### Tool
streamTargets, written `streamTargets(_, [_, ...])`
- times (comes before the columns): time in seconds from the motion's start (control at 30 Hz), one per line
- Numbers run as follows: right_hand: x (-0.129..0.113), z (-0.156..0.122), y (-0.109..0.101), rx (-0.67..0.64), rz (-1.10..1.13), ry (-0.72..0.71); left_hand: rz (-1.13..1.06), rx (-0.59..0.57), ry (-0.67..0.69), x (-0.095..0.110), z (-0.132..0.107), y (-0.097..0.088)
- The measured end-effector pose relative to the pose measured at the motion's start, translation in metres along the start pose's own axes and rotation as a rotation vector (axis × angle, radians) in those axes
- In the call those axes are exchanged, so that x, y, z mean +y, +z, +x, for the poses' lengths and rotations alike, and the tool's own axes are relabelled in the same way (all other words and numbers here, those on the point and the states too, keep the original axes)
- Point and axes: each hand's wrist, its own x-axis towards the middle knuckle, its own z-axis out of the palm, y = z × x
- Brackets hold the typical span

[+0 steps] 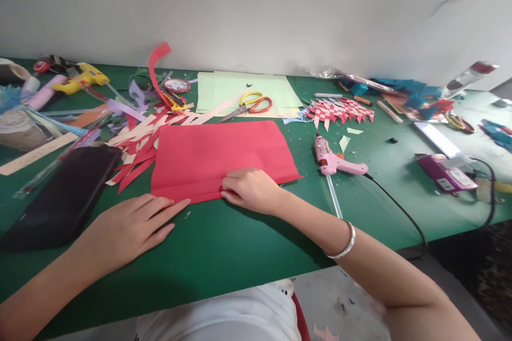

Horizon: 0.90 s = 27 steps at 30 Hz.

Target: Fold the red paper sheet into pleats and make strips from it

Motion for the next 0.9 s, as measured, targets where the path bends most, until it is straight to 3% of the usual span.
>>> streamTargets(0.3, [0.019,-0.015,-0.013,-0.086,-0.022,-0.003,-0.024,-0.150,-0.103,0.009,0.003,-0.002])
streamTargets(0.6, [0.027,-0.025,-0.014,-0.066,-0.179,-0.037,-0.277,-0.073,-0.155,0.012,0.007,0.003])
streamTargets(0.73, [0.027,-0.024,-0.011,-0.045,-0.241,-0.064,-0.213,0.002,-0.163,0.022,0.017,0.005])
streamTargets(0.9, [0.026,-0.025,-0.010,-0.027,-0.242,-0.051,-0.197,-0.109,-0.193,0.028,0.023,0.003])
